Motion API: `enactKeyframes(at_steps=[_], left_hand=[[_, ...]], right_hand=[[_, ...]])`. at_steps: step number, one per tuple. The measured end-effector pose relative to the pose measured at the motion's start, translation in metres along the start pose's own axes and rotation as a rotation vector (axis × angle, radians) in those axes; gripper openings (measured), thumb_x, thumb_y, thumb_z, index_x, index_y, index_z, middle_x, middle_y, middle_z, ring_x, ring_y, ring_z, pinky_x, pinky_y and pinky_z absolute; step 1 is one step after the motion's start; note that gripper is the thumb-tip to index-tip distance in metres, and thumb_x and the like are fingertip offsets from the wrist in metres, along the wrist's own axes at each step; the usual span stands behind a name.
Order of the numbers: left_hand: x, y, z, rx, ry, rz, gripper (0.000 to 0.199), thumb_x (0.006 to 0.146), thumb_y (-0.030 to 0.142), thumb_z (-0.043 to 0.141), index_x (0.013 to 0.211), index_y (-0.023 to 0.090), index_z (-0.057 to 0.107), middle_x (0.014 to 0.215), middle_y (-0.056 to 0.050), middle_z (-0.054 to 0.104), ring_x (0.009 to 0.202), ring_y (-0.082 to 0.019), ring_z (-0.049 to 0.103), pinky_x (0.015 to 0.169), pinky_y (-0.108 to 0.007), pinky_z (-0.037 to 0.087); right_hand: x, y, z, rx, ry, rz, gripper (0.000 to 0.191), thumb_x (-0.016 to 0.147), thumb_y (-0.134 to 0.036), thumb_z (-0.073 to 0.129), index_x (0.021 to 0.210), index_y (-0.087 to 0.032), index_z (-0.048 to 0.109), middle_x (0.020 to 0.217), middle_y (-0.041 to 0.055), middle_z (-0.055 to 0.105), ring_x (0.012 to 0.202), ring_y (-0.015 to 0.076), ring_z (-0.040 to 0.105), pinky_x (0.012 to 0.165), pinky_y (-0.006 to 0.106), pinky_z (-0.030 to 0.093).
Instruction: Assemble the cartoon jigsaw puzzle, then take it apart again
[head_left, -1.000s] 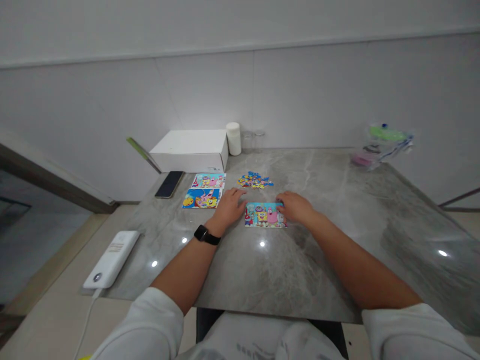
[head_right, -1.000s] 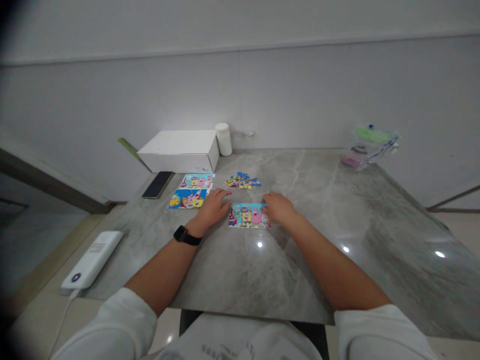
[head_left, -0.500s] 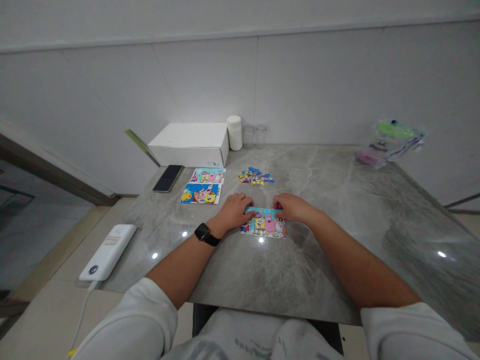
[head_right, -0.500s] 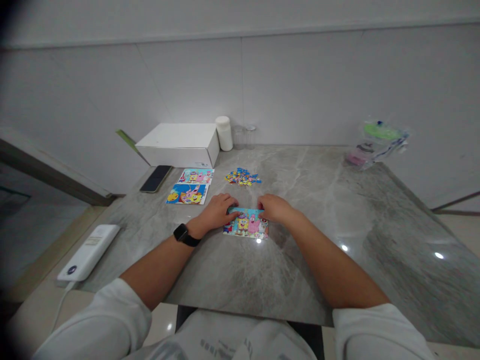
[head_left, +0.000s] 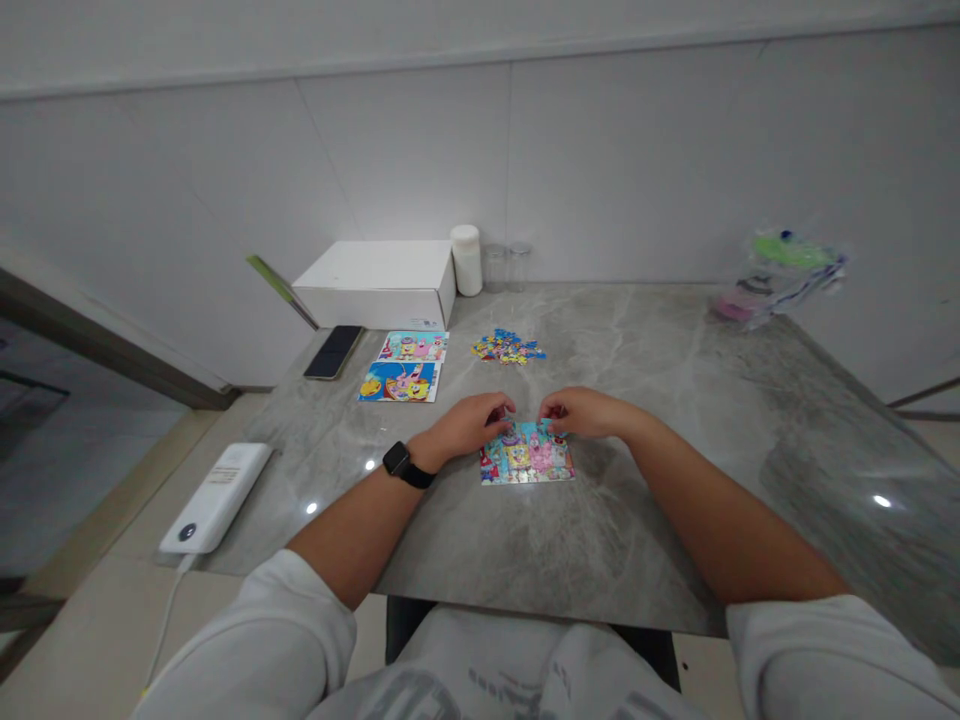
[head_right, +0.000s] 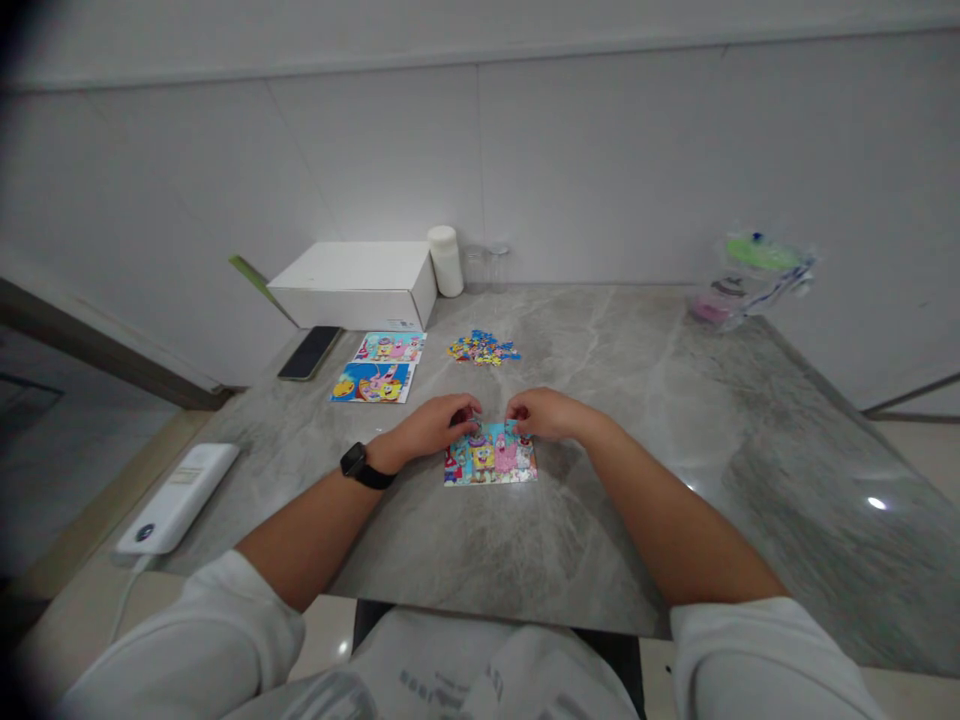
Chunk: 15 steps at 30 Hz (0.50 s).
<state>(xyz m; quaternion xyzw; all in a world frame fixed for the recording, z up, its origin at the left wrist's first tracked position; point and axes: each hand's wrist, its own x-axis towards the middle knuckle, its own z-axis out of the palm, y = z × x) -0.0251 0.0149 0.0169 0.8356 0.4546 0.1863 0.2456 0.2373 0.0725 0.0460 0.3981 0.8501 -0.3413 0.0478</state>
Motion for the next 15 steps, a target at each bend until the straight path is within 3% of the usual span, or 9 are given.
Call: enactKeyframes(at_steps=[5, 9, 12, 15], left_hand=[[0.002, -0.002, 0.001, 0.005, 0.087, 0.009, 0.021, 0.099, 0.027, 0.060, 0.118, 0.021, 0.068, 0.109, -0.006, 0.072, 0.096, -0.021, 0.066, 0.088, -0.034, 0.053], [0.001, -0.002, -0.001, 0.107, 0.123, 0.032, 0.022, 0.101, 0.030, 0.059, 0.120, 0.022, 0.068, 0.118, -0.010, 0.069, 0.110, -0.025, 0.064, 0.100, -0.040, 0.051], [-0.002, 0.004, -0.004, 0.216, 0.070, 0.062, 0.028, 0.098, 0.043, 0.067, 0.118, 0.023, 0.070, 0.119, -0.011, 0.068, 0.112, -0.028, 0.063, 0.101, -0.043, 0.048], [-0.006, 0.013, -0.006, 0.270, -0.009, 0.086, 0.046, 0.089, 0.059, 0.075, 0.118, 0.024, 0.070, 0.118, -0.011, 0.068, 0.113, -0.030, 0.062, 0.098, -0.043, 0.046]], right_hand=[[0.000, 0.010, -0.010, 0.098, 0.039, 0.006, 0.024, 0.087, -0.030, 0.071, 0.107, -0.018, 0.078, 0.093, 0.0025, 0.079, 0.082, 0.0168, 0.070, 0.074, 0.024, 0.050], [0.003, 0.014, -0.011, -0.125, 0.155, 0.124, 0.026, 0.089, -0.026, 0.073, 0.114, -0.020, 0.078, 0.103, 0.0059, 0.078, 0.094, 0.0202, 0.071, 0.081, 0.026, 0.051], [0.004, 0.006, -0.005, -0.328, 0.284, 0.150, 0.025, 0.093, -0.028, 0.072, 0.116, -0.020, 0.077, 0.117, 0.0122, 0.075, 0.109, 0.0255, 0.068, 0.092, 0.030, 0.049], [0.004, -0.012, 0.009, -0.333, 0.246, 0.072, 0.027, 0.095, -0.034, 0.070, 0.119, -0.021, 0.075, 0.118, 0.0112, 0.074, 0.108, 0.0249, 0.068, 0.093, 0.031, 0.048]])
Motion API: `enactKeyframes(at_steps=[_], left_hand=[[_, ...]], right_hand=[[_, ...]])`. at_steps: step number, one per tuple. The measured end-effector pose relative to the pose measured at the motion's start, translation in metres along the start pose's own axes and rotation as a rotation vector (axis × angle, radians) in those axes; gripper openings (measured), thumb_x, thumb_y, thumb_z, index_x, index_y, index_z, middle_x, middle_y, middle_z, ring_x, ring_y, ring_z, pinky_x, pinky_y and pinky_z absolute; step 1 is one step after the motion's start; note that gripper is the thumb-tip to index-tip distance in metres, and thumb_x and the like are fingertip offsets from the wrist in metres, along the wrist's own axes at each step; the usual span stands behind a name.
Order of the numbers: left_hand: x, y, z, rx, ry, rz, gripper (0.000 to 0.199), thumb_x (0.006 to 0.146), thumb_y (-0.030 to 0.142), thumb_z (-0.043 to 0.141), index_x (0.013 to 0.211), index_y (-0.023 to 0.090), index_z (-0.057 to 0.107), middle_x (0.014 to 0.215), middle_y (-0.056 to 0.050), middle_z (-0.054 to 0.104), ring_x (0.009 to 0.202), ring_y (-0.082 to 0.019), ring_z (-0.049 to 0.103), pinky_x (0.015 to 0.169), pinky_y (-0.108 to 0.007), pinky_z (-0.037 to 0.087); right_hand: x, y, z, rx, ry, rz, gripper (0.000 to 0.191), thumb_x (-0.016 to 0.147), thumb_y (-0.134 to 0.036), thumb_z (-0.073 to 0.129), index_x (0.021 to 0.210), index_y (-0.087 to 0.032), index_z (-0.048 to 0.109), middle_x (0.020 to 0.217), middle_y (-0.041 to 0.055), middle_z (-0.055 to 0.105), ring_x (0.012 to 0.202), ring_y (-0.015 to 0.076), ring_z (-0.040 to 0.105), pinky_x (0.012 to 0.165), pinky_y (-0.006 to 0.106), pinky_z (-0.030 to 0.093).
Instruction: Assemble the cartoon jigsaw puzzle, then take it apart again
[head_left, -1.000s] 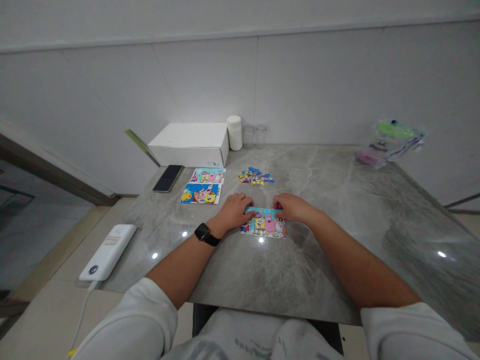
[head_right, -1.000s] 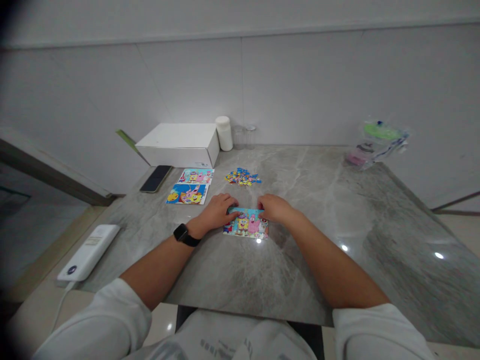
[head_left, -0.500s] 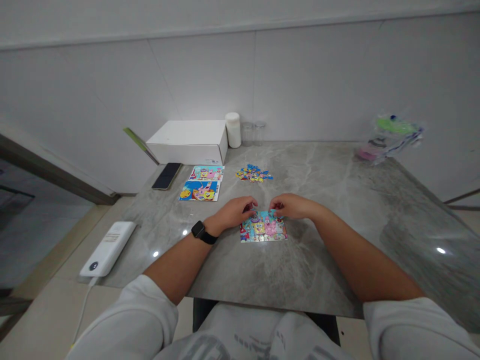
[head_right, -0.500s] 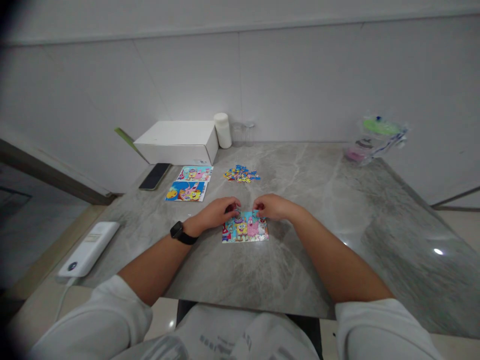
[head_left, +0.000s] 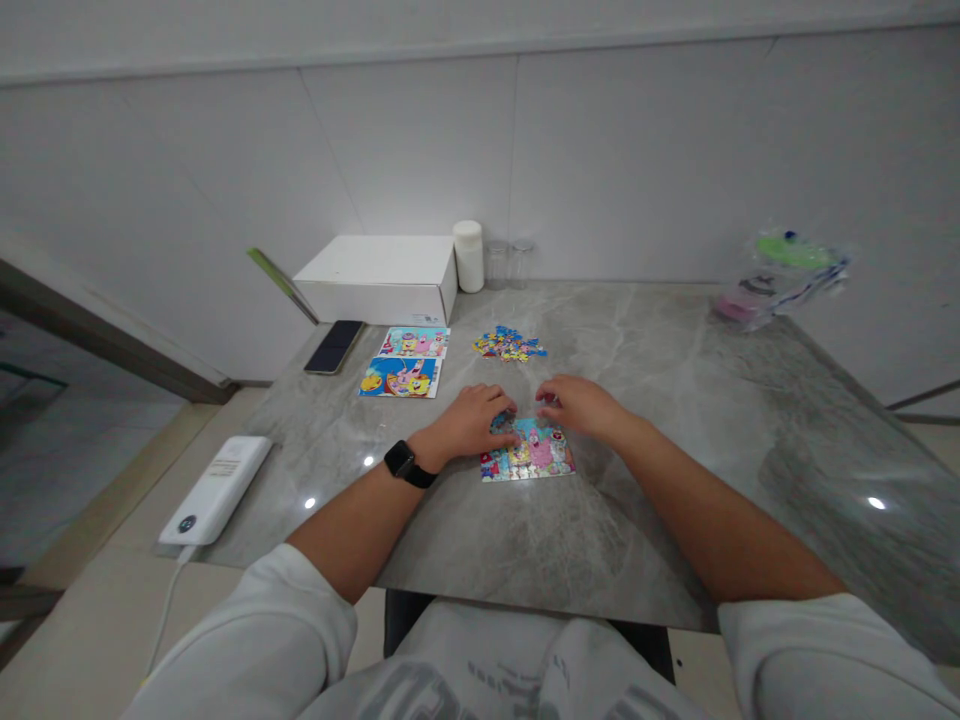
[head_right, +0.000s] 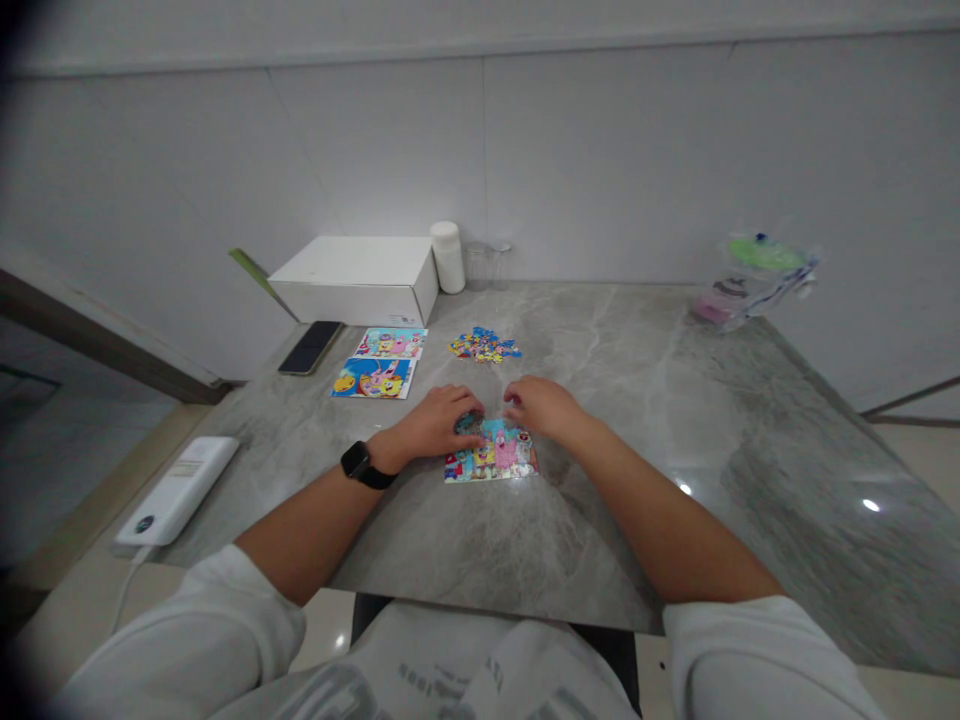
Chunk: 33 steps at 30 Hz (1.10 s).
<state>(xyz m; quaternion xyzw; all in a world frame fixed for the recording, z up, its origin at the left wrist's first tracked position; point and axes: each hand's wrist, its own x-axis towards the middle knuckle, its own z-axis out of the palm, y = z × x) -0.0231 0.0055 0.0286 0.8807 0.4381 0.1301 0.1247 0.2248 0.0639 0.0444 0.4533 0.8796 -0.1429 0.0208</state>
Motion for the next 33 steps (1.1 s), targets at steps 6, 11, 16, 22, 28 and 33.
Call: enactKeyframes(at_steps=[6, 11, 16, 22, 28, 33], left_hand=[[-0.001, 0.009, 0.002, 0.031, -0.089, 0.002, 0.052, 0.084, 0.059, 0.080, 0.117, 0.022, 0.068, 0.113, -0.009, 0.069, 0.108, -0.030, 0.063, 0.093, -0.042, 0.044], [0.001, 0.009, 0.005, -0.030, -0.092, 0.022, 0.044, 0.085, 0.057, 0.079, 0.109, 0.022, 0.067, 0.110, -0.007, 0.069, 0.105, -0.027, 0.063, 0.091, -0.040, 0.044], [0.001, 0.013, 0.005, -0.071, -0.091, 0.032, 0.043, 0.086, 0.053, 0.079, 0.114, 0.021, 0.066, 0.111, -0.007, 0.070, 0.105, -0.027, 0.063, 0.091, -0.040, 0.045], [0.001, 0.014, 0.004, -0.042, -0.101, 0.041, 0.040, 0.089, 0.052, 0.077, 0.116, 0.023, 0.070, 0.112, -0.008, 0.071, 0.106, -0.028, 0.064, 0.092, -0.040, 0.044], [0.001, 0.015, 0.003, -0.065, -0.100, 0.050, 0.033, 0.089, 0.048, 0.077, 0.109, 0.022, 0.070, 0.110, -0.007, 0.071, 0.105, -0.027, 0.065, 0.093, -0.039, 0.045], [0.003, 0.014, 0.005, -0.139, -0.107, 0.063, 0.017, 0.092, 0.036, 0.074, 0.101, 0.022, 0.069, 0.102, -0.004, 0.074, 0.098, -0.022, 0.066, 0.091, -0.035, 0.045]], right_hand=[[-0.008, -0.029, 0.012, 0.027, -0.114, -0.064, 0.042, 0.083, -0.035, 0.082, 0.121, -0.022, 0.070, 0.112, 0.0084, 0.074, 0.103, 0.0242, 0.068, 0.083, 0.029, 0.046], [-0.006, -0.023, 0.013, 0.055, -0.135, -0.058, 0.030, 0.079, -0.029, 0.082, 0.107, -0.022, 0.072, 0.107, 0.0061, 0.074, 0.099, 0.0219, 0.068, 0.079, 0.027, 0.044], [-0.004, -0.018, 0.015, 0.115, -0.157, -0.057, 0.027, 0.076, -0.023, 0.081, 0.101, -0.023, 0.071, 0.101, 0.0031, 0.077, 0.095, 0.0215, 0.069, 0.075, 0.026, 0.044], [-0.002, -0.011, 0.010, 0.264, -0.245, -0.089, 0.029, 0.075, -0.023, 0.079, 0.104, -0.022, 0.074, 0.094, 0.0002, 0.076, 0.085, 0.0173, 0.068, 0.070, 0.024, 0.044], [-0.002, -0.007, 0.004, 0.437, -0.310, -0.169, 0.015, 0.078, -0.021, 0.072, 0.093, -0.018, 0.076, 0.082, -0.0011, 0.074, 0.076, 0.0148, 0.065, 0.069, 0.023, 0.044], [-0.002, 0.000, -0.001, 0.398, -0.233, -0.101, 0.016, 0.087, -0.024, 0.068, 0.100, -0.018, 0.076, 0.086, 0.0012, 0.076, 0.080, 0.0161, 0.068, 0.072, 0.024, 0.047]])
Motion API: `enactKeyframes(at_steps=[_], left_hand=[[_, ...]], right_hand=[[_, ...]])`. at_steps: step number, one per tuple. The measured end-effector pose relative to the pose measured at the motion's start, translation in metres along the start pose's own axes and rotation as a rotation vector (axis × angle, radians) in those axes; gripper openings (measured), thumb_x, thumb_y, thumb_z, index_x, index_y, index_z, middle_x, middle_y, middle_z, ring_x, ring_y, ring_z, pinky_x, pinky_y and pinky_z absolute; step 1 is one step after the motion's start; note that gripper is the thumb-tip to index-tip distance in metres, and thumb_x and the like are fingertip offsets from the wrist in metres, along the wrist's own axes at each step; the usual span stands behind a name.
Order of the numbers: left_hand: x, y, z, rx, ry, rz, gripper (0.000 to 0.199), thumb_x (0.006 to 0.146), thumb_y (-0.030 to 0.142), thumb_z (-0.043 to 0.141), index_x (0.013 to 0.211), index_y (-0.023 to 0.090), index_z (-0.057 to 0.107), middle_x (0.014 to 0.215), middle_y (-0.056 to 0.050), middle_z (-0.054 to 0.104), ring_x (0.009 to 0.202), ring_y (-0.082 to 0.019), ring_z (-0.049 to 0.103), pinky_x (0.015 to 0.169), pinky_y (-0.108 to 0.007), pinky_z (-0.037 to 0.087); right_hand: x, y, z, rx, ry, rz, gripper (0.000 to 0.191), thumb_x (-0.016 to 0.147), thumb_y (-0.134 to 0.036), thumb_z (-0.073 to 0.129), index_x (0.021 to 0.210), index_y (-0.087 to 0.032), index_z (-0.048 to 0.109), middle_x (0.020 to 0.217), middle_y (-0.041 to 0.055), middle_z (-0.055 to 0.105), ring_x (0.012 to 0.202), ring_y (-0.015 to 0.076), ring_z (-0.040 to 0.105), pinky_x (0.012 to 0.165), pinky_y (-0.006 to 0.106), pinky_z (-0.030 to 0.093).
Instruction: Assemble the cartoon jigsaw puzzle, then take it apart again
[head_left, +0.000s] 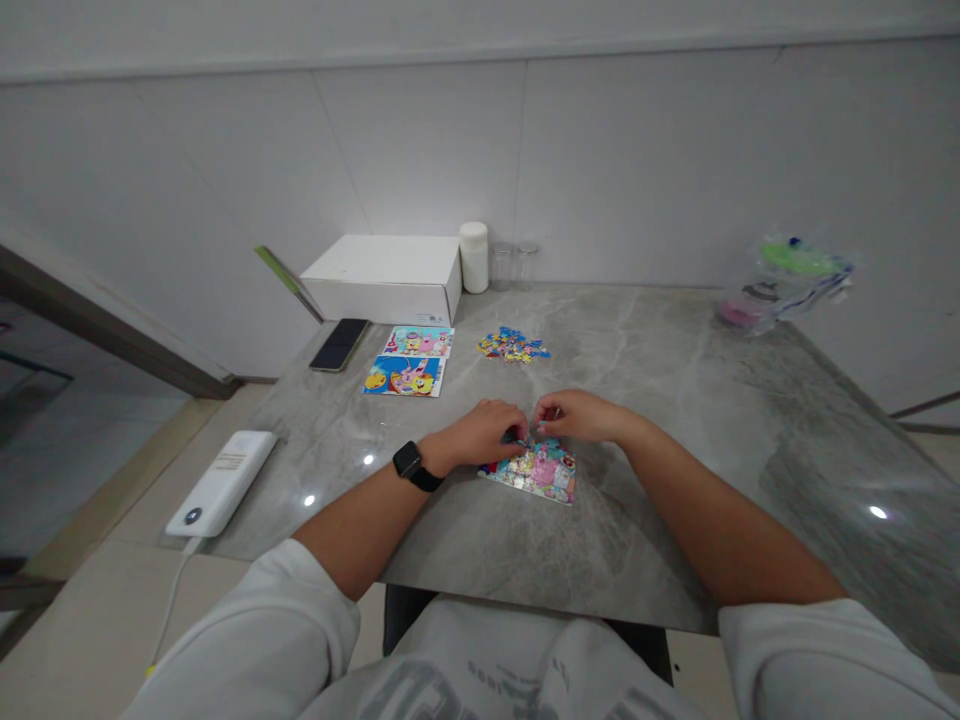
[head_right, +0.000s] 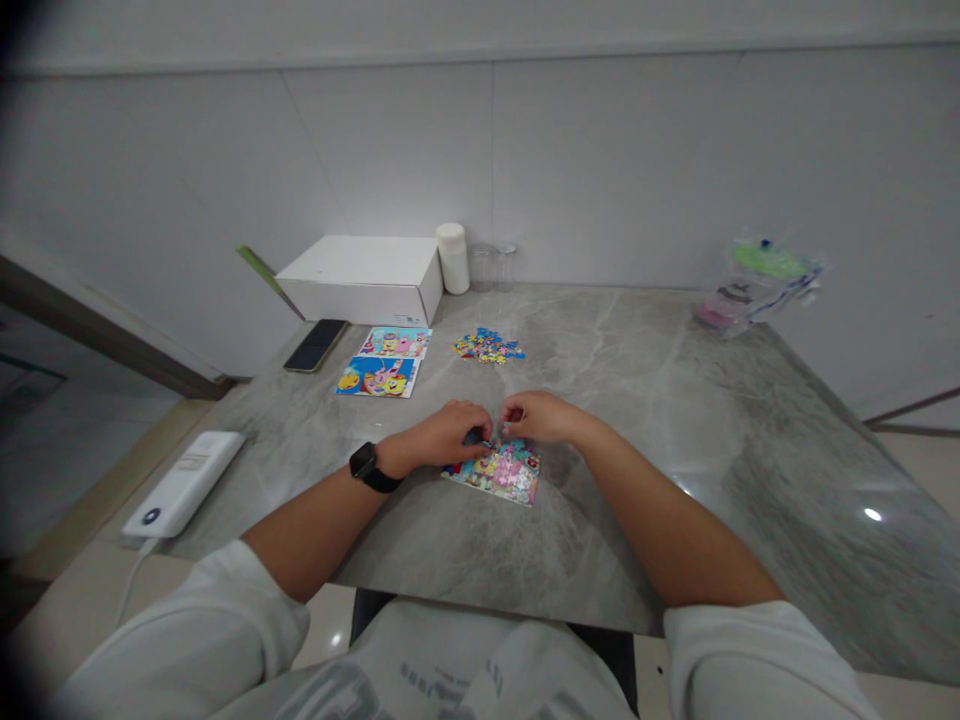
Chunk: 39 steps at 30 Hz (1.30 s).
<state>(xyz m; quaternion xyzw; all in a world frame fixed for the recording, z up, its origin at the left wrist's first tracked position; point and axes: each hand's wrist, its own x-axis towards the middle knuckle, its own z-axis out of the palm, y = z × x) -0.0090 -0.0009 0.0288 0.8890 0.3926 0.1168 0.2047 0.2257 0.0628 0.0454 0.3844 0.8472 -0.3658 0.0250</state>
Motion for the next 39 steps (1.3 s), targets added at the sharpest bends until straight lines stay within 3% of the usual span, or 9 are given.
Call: enactKeyframes(at_steps=[5, 10, 12, 15, 18, 23, 27, 32, 39], left_hand=[[0.000, -0.002, -0.002, -0.013, 0.054, -0.055, 0.011, 0.097, 0.029, 0.064, 0.101, 0.020, 0.069, 0.094, -0.003, 0.074, 0.085, -0.018, 0.066, 0.080, -0.030, 0.046], [-0.005, -0.006, -0.014, 0.127, 0.191, -0.125, 0.022, 0.096, 0.026, 0.065, 0.117, 0.019, 0.068, 0.116, -0.010, 0.070, 0.108, -0.024, 0.065, 0.094, -0.035, 0.048], [-0.009, -0.006, -0.020, 0.162, 0.130, -0.123, 0.026, 0.094, 0.033, 0.070, 0.115, 0.020, 0.068, 0.116, -0.010, 0.069, 0.108, -0.026, 0.065, 0.093, -0.035, 0.048], [-0.016, -0.001, -0.026, 0.179, -0.059, -0.124, 0.037, 0.084, 0.043, 0.080, 0.111, 0.020, 0.069, 0.110, -0.008, 0.069, 0.099, -0.025, 0.065, 0.084, -0.034, 0.048], [-0.020, 0.006, -0.027, 0.194, -0.164, -0.133, 0.043, 0.077, 0.042, 0.085, 0.111, 0.021, 0.069, 0.111, -0.008, 0.068, 0.096, -0.025, 0.065, 0.079, -0.033, 0.046], [-0.019, 0.009, -0.022, 0.135, -0.221, -0.138, 0.039, 0.078, 0.039, 0.084, 0.108, 0.020, 0.068, 0.111, -0.008, 0.069, 0.094, -0.024, 0.064, 0.079, -0.032, 0.045], [-0.017, 0.009, -0.022, 0.115, -0.207, -0.128, 0.033, 0.080, 0.035, 0.081, 0.104, 0.019, 0.068, 0.110, -0.008, 0.069, 0.094, -0.024, 0.064, 0.079, -0.032, 0.045], [-0.012, 0.015, -0.025, 0.108, -0.253, -0.176, 0.044, 0.077, 0.030, 0.082, 0.116, 0.018, 0.066, 0.112, -0.008, 0.072, 0.094, -0.023, 0.065, 0.077, -0.031, 0.045], [-0.002, 0.015, -0.025, 0.143, -0.357, -0.215, 0.046, 0.073, 0.034, 0.084, 0.113, 0.017, 0.070, 0.111, -0.009, 0.074, 0.091, -0.024, 0.065, 0.072, -0.030, 0.043]], right_hand=[[-0.003, 0.001, -0.001, -0.312, 0.250, 0.100, 0.027, 0.090, -0.027, 0.073, 0.116, -0.018, 0.075, 0.111, 0.0109, 0.076, 0.101, 0.0228, 0.069, 0.087, 0.029, 0.048], [-0.004, -0.020, 0.018, -0.353, 0.174, 0.007, 0.029, 0.090, -0.035, 0.078, 0.115, -0.022, 0.076, 0.111, 0.0097, 0.074, 0.103, 0.0242, 0.069, 0.088, 0.029, 0.048], [-0.004, -0.031, 0.026, -0.366, 0.165, -0.013, 0.029, 0.088, -0.036, 0.080, 0.113, -0.022, 0.076, 0.113, 0.0104, 0.073, 0.106, 0.0250, 0.069, 0.089, 0.029, 0.048], [-0.002, -0.039, 0.034, -0.372, 0.140, -0.018, 0.023, 0.088, -0.032, 0.080, 0.109, -0.022, 0.077, 0.113, 0.0100, 0.071, 0.107, 0.0244, 0.068, 0.089, 0.029, 0.047], [-0.001, -0.039, 0.033, -0.383, 0.144, 0.033, 0.019, 0.090, -0.028, 0.077, 0.107, -0.022, 0.076, 0.113, 0.0101, 0.071, 0.106, 0.0245, 0.068, 0.088, 0.030, 0.047], [-0.009, -0.033, 0.015, -0.417, 0.263, 0.108, 0.029, 0.095, -0.028, 0.071, 0.122, -0.020, 0.071, 0.120, 0.0130, 0.070, 0.110, 0.0260, 0.067, 0.092, 0.032, 0.047], [-0.025, -0.034, 0.003, -0.386, 0.184, 0.078, 0.033, 0.093, -0.032, 0.073, 0.124, -0.021, 0.070, 0.116, 0.0099, 0.073, 0.105, 0.0241, 0.069, 0.090, 0.032, 0.048], [-0.040, -0.038, 0.019, -0.442, 0.052, 0.080, 0.042, 0.086, -0.034, 0.080, 0.125, -0.022, 0.072, 0.125, 0.0113, 0.072, 0.115, 0.0276, 0.068, 0.091, 0.031, 0.049], [-0.041, -0.041, 0.035, -0.472, 0.024, 0.150, 0.050, 0.083, -0.027, 0.080, 0.131, -0.023, 0.066, 0.127, 0.0113, 0.072, 0.117, 0.0285, 0.068, 0.085, 0.030, 0.049]])
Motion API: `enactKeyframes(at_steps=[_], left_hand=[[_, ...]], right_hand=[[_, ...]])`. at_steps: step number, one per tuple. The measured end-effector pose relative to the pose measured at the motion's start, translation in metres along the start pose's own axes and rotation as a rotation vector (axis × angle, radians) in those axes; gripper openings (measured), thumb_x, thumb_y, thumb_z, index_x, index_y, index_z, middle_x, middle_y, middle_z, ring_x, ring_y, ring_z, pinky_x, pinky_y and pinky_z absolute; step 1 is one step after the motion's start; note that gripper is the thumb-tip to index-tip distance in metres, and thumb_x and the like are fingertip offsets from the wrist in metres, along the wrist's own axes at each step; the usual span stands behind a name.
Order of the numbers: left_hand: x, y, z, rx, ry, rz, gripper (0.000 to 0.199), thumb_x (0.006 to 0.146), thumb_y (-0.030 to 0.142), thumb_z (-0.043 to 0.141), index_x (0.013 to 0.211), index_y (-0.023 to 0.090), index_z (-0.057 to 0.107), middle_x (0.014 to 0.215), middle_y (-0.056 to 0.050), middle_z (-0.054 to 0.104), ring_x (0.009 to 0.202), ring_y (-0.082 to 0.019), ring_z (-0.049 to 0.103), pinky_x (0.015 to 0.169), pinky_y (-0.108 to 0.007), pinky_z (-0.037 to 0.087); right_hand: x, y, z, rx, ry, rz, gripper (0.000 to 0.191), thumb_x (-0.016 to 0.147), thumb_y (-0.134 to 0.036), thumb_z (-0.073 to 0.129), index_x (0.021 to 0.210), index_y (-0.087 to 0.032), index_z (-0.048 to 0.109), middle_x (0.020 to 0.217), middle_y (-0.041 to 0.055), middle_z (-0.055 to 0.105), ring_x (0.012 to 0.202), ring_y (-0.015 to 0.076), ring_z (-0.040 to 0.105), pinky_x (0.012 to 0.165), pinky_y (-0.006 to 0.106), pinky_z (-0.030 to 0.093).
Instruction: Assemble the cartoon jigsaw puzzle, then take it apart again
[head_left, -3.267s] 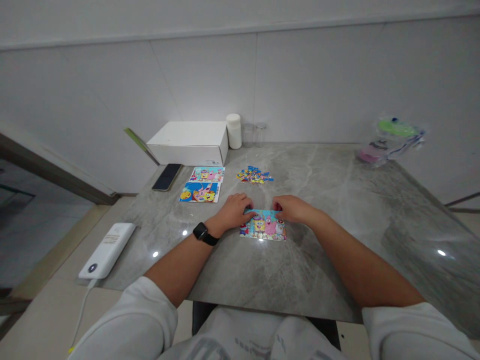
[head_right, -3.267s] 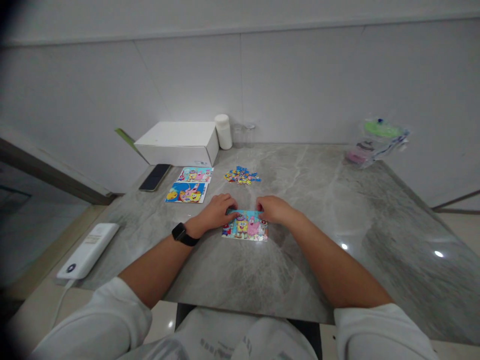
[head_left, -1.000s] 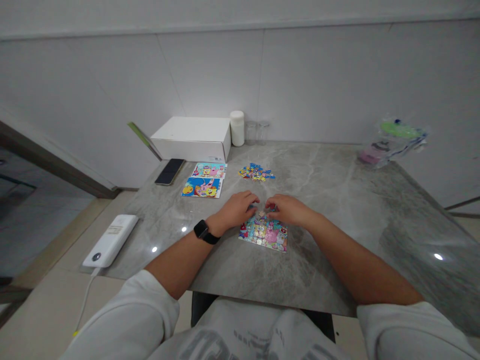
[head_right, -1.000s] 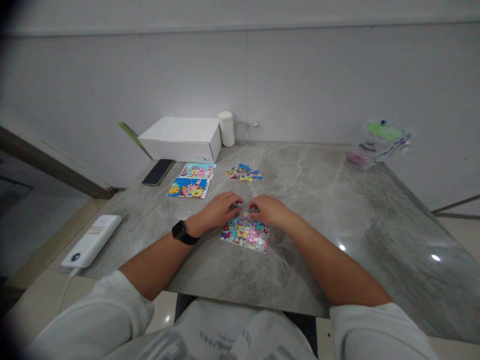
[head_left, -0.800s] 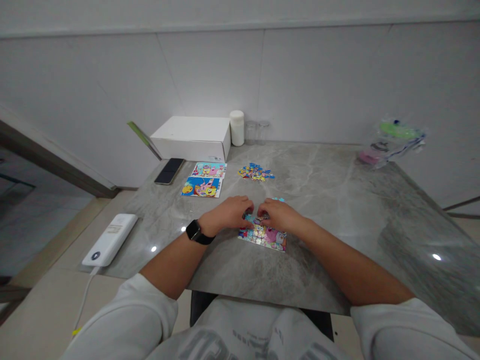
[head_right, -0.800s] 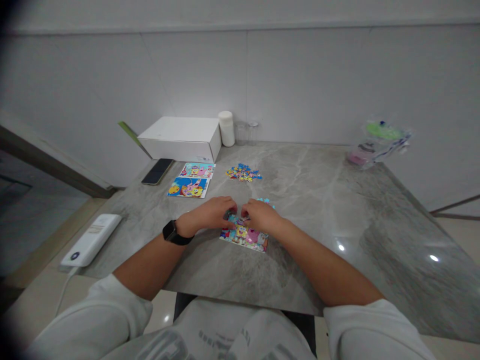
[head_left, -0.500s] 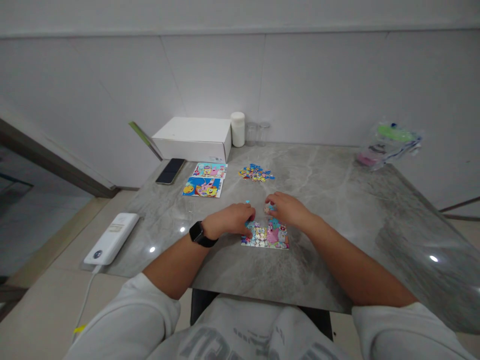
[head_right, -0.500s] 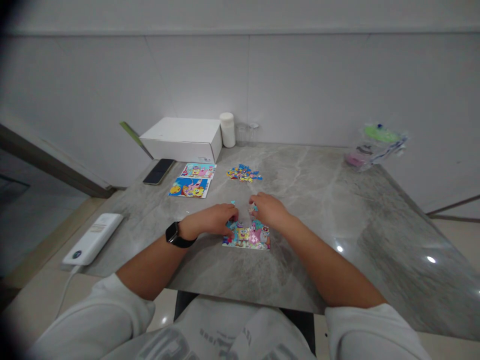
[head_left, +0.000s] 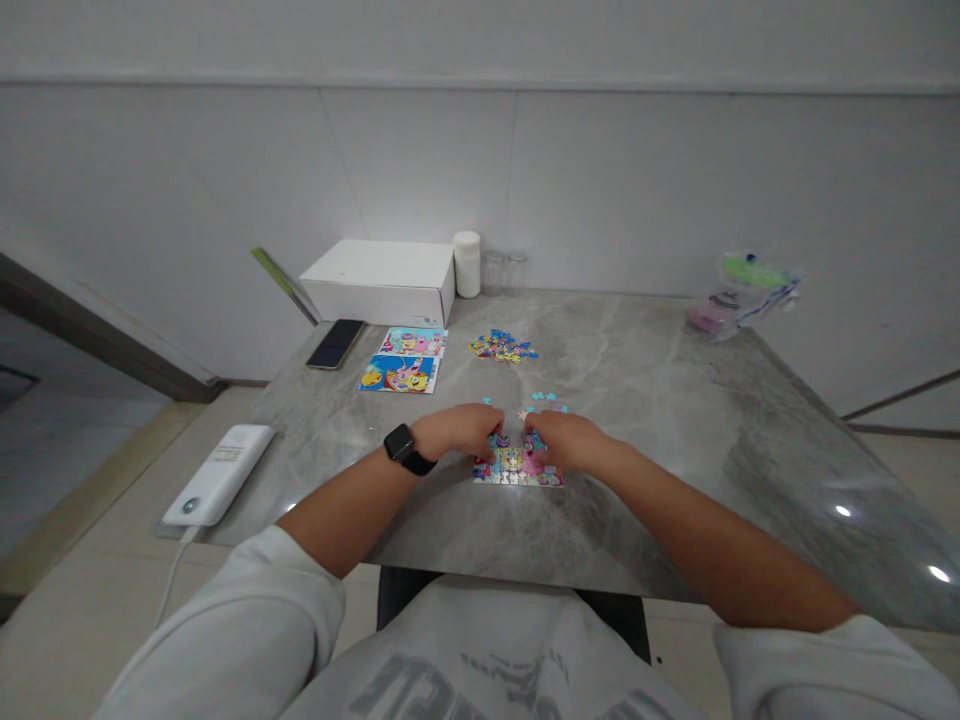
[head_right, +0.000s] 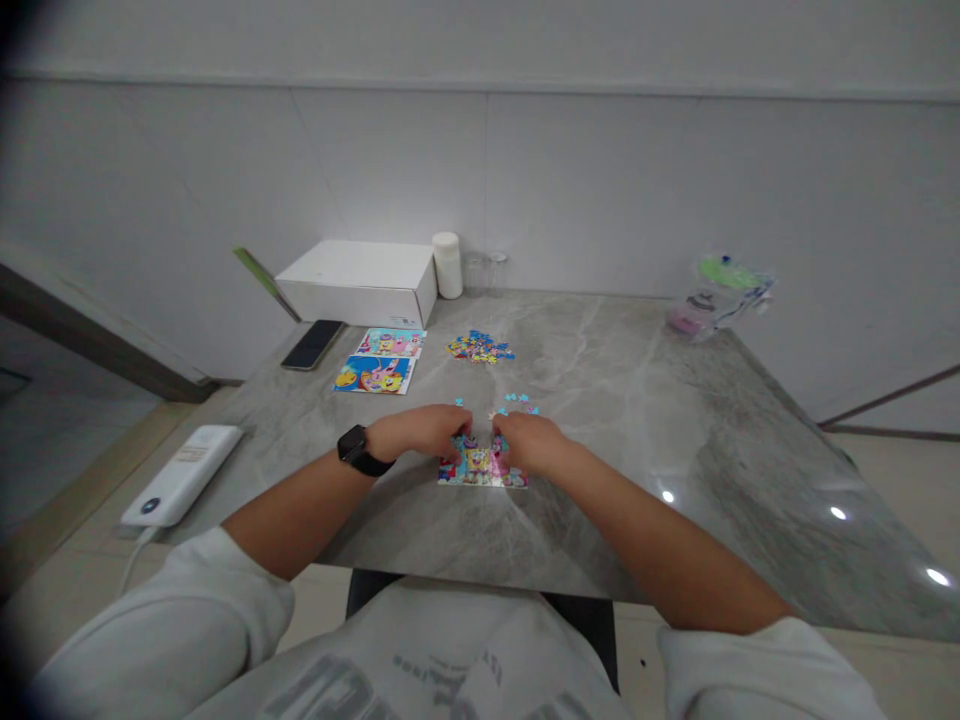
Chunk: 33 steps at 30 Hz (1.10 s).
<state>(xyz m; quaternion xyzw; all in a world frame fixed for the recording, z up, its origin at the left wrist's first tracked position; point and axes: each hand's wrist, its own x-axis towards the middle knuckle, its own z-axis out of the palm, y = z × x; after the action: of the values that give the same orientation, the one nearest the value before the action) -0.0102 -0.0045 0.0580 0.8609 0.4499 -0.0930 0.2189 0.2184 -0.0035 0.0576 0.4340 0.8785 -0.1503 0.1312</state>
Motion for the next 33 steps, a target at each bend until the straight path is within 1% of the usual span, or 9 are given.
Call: enactKeyframes(at_steps=[3, 9, 13, 17, 24, 26, 28, 31, 33], left_hand=[[0.001, -0.001, 0.001, 0.018, 0.007, 0.036, 0.038, 0.074, 0.032, 0.082, 0.107, 0.017, 0.071, 0.109, -0.008, 0.073, 0.091, -0.022, 0.063, 0.072, -0.029, 0.042], [-0.004, -0.005, -0.002, -0.048, 0.025, 0.061, 0.026, 0.081, 0.025, 0.075, 0.106, 0.019, 0.070, 0.099, -0.004, 0.075, 0.082, -0.017, 0.063, 0.069, -0.026, 0.041], [-0.002, -0.011, -0.009, -0.152, 0.060, 0.089, 0.025, 0.084, 0.023, 0.069, 0.108, 0.021, 0.074, 0.097, -0.002, 0.077, 0.079, -0.015, 0.064, 0.070, -0.024, 0.044], [0.004, -0.013, -0.012, -0.151, 0.031, 0.106, 0.019, 0.084, 0.021, 0.064, 0.098, 0.020, 0.076, 0.096, -0.002, 0.078, 0.080, -0.016, 0.065, 0.070, -0.024, 0.044], [0.011, -0.014, -0.003, -0.240, 0.069, 0.023, 0.022, 0.089, 0.030, 0.061, 0.104, 0.019, 0.074, 0.091, -0.001, 0.076, 0.077, -0.016, 0.063, 0.068, -0.024, 0.044], [0.012, -0.015, 0.000, -0.275, 0.102, 0.000, 0.023, 0.090, 0.030, 0.062, 0.107, 0.019, 0.072, 0.092, -0.001, 0.075, 0.079, -0.016, 0.064, 0.068, -0.024, 0.044], [0.013, -0.015, 0.003, -0.328, 0.125, 0.028, 0.023, 0.090, 0.030, 0.062, 0.109, 0.018, 0.072, 0.092, -0.001, 0.075, 0.080, -0.016, 0.064, 0.069, -0.023, 0.044], [0.012, -0.014, 0.003, -0.404, 0.163, 0.142, 0.021, 0.092, 0.029, 0.062, 0.108, 0.019, 0.071, 0.094, 0.000, 0.074, 0.084, -0.015, 0.064, 0.075, -0.022, 0.046], [0.012, -0.015, 0.003, -0.445, 0.203, 0.188, 0.021, 0.093, 0.029, 0.062, 0.109, 0.019, 0.071, 0.096, 0.001, 0.073, 0.084, -0.014, 0.064, 0.079, -0.023, 0.047]], right_hand=[[-0.002, 0.000, 0.000, -0.005, 0.020, 0.028, 0.048, 0.083, -0.028, 0.080, 0.129, -0.022, 0.066, 0.129, 0.0132, 0.070, 0.114, 0.0282, 0.069, 0.085, 0.031, 0.049], [-0.005, 0.008, 0.001, 0.001, 0.055, 0.118, 0.059, 0.081, -0.035, 0.085, 0.133, -0.019, 0.063, 0.134, 0.0178, 0.066, 0.114, 0.0300, 0.069, 0.088, 0.033, 0.050], [-0.002, 0.013, 0.002, 0.019, 0.041, 0.099, 0.049, 0.080, -0.032, 0.085, 0.123, -0.018, 0.068, 0.121, 0.0150, 0.073, 0.111, 0.0290, 0.070, 0.084, 0.030, 0.049], [0.003, 0.018, 0.005, 0.027, 0.041, 0.070, 0.032, 0.079, -0.031, 0.084, 0.107, -0.020, 0.074, 0.109, 0.0109, 0.078, 0.102, 0.0267, 0.071, 0.076, 0.029, 0.047], [0.005, 0.030, 0.009, 0.164, 0.013, 0.006, 0.010, 0.078, -0.026, 0.081, 0.084, -0.021, 0.075, 0.086, 0.0032, 0.078, 0.080, 0.0186, 0.068, 0.064, 0.026, 0.039], [0.003, 0.030, 0.008, 0.247, 0.016, 0.005, 0.006, 0.081, -0.022, 0.077, 0.087, -0.020, 0.075, 0.087, 0.0020, 0.077, 0.080, 0.0167, 0.067, 0.065, 0.024, 0.040], [0.002, 0.028, 0.007, 0.319, 0.043, 0.007, 0.015, 0.082, -0.020, 0.075, 0.097, -0.020, 0.075, 0.092, 0.0019, 0.077, 0.082, 0.0158, 0.068, 0.068, 0.023, 0.042], [0.004, 0.022, 0.005, 0.318, 0.114, -0.021, 0.029, 0.081, -0.026, 0.079, 0.109, -0.019, 0.076, 0.098, 0.0039, 0.077, 0.085, 0.0174, 0.067, 0.072, 0.024, 0.043], [0.007, 0.018, 0.005, 0.299, 0.128, -0.071, 0.026, 0.082, -0.032, 0.079, 0.103, -0.018, 0.077, 0.096, 0.0045, 0.076, 0.084, 0.0183, 0.066, 0.071, 0.025, 0.043]])
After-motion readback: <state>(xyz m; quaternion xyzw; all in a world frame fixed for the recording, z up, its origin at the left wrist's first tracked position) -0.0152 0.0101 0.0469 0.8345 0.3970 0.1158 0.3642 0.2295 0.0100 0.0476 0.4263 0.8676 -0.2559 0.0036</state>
